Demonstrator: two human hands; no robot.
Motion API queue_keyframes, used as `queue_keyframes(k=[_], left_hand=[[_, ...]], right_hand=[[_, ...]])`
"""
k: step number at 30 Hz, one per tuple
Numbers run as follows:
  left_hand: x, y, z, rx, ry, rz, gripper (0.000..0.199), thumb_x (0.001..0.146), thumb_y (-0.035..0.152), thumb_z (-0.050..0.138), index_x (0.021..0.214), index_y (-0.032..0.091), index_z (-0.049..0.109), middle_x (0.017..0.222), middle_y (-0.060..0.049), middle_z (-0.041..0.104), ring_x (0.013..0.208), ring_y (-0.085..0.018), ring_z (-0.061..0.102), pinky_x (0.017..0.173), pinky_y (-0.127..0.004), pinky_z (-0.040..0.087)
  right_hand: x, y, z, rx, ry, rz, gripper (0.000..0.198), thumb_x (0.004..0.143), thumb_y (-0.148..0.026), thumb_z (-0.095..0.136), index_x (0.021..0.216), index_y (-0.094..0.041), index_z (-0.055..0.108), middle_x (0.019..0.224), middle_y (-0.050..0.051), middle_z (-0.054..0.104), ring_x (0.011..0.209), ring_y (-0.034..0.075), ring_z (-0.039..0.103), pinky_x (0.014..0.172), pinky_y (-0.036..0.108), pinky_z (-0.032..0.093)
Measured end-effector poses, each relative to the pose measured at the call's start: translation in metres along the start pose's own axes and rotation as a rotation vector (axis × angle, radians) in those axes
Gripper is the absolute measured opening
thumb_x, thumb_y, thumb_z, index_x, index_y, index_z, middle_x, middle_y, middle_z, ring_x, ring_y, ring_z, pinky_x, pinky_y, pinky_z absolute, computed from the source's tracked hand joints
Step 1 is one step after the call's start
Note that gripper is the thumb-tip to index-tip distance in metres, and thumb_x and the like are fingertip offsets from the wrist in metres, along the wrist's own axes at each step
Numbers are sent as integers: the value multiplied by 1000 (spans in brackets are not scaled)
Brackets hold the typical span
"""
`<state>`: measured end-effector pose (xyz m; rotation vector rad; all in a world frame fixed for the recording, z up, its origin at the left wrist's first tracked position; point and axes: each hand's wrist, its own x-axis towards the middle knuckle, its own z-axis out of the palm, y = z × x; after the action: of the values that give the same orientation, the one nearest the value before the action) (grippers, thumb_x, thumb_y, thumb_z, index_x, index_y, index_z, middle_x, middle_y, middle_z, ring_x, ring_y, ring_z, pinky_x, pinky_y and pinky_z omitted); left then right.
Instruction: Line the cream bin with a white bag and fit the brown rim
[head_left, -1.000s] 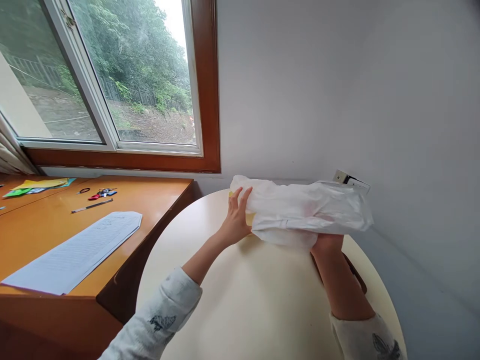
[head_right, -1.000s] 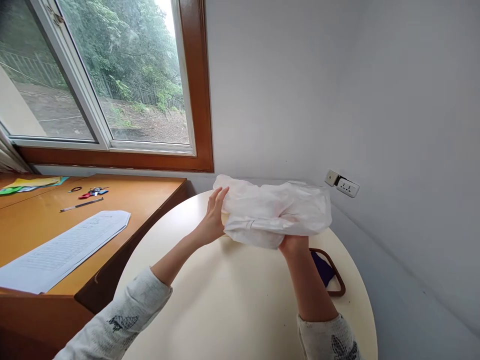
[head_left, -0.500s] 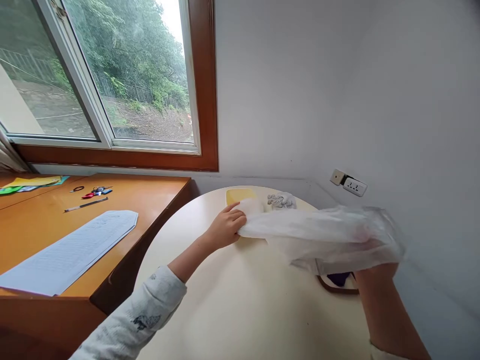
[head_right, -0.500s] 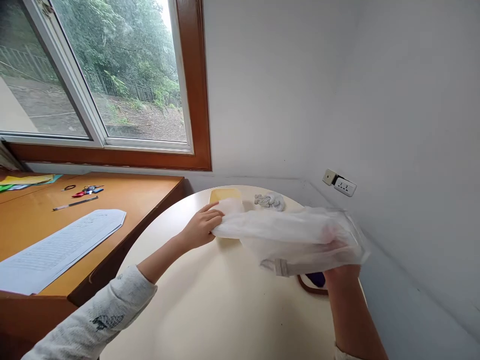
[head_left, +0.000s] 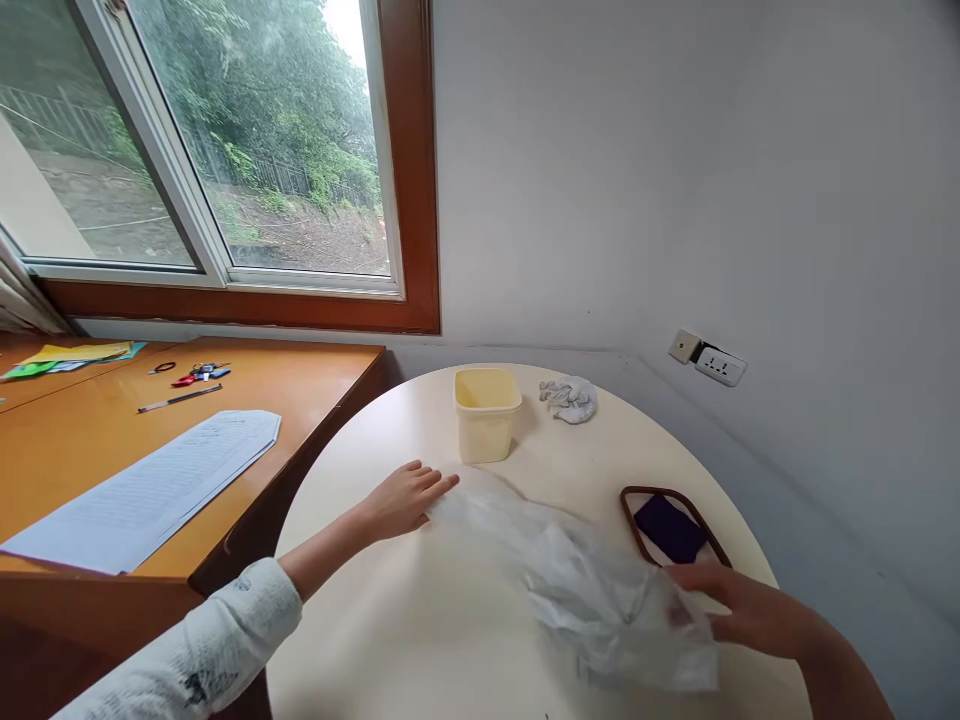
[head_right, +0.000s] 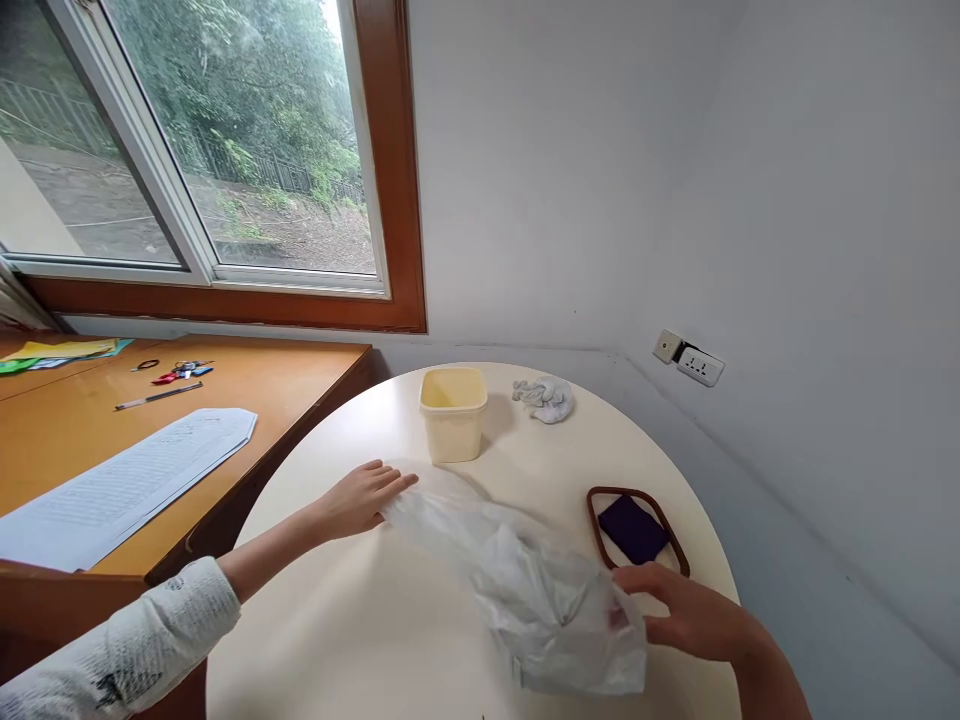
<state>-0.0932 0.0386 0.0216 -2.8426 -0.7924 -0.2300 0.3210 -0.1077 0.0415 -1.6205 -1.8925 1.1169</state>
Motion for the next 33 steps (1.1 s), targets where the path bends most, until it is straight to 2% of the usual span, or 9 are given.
queue_keyframes(k=[3, 8, 11, 15, 20, 23, 26, 29, 33], left_hand=[[-9, 3, 5, 5, 1, -3, 62, 63, 18, 56, 123, 19, 39, 104, -11, 55, 91, -25, 51, 84, -39, 35], [-17, 16, 4, 60, 137, 22, 61, 64, 24, 62, 121, 25, 41, 118, -12, 45, 104, -30, 40, 93, -49, 27], [-17, 23, 9, 84, 175, 17, 33, 72, 17, 52, 105, 23, 49, 100, -10, 53, 91, -25, 46, 86, -44, 34], [-15, 24, 13, 30, 73, -347, 20, 68, 5, 46, 82, 20, 46, 82, -8, 56, 77, -24, 51, 71, -38, 39], [-30, 25, 0, -235, -99, -683, 20, 71, 30, 54, 80, 23, 37, 63, 1, 52, 54, -19, 51, 49, -27, 33], [-38, 35, -13, -729, -161, -795, 33, 76, 49, 49, 91, 23, 36, 69, 1, 56, 59, -17, 54, 49, -25, 36], [-36, 47, -19, -1125, -100, -822, 53, 81, 55, 40, 121, 26, 21, 82, -1, 60, 66, -15, 58, 60, -28, 44], [-24, 50, -12, -1201, -30, -831, 65, 82, 55, 37, 134, 29, 9, 96, -4, 61, 82, -17, 60, 73, -31, 46], [-11, 30, 16, -975, -9, -950, 58, 80, 51, 41, 129, 22, 33, 124, -10, 51, 109, -23, 52, 88, -33, 42]], right_hand=[[8, 0, -9, -30, -78, 21, 32, 70, -51, 56, 88, -27, 67, 111, 7, 60, 106, 28, 53, 92, 40, 40], [39, -19, -5, 49, 268, -19, 33, 81, -49, 43, 89, -23, 62, 104, 9, 61, 100, 25, 55, 91, 41, 39], [53, -43, 24, -27, 174, -80, 45, 81, -48, 43, 120, -27, 48, 127, 7, 49, 114, 24, 46, 96, 41, 36], [69, -61, 69, -220, -110, -141, 79, 72, -44, 57, 139, -27, 19, 145, 4, 25, 131, 24, 23, 106, 41, 22], [94, -52, 105, -261, 3, -137, 65, 67, -12, 47, 130, -23, 37, 128, 8, 45, 118, 23, 41, 100, 38, 31], [107, -54, 117, -220, 63, -183, 50, 65, -6, 42, 111, -23, 52, 109, 7, 55, 104, 21, 50, 91, 35, 38], [118, -70, 133, -185, 73, -241, 35, 67, -7, 41, 95, -23, 55, 98, 5, 58, 98, 21, 53, 86, 33, 41], [130, -95, 154, -143, 34, -338, 35, 68, -9, 43, 99, -21, 54, 100, 5, 58, 100, 22, 52, 88, 33, 40], [140, -126, 174, -127, -55, -428, 35, 75, -17, 45, 110, -17, 50, 112, 9, 54, 107, 24, 50, 91, 36, 38]])
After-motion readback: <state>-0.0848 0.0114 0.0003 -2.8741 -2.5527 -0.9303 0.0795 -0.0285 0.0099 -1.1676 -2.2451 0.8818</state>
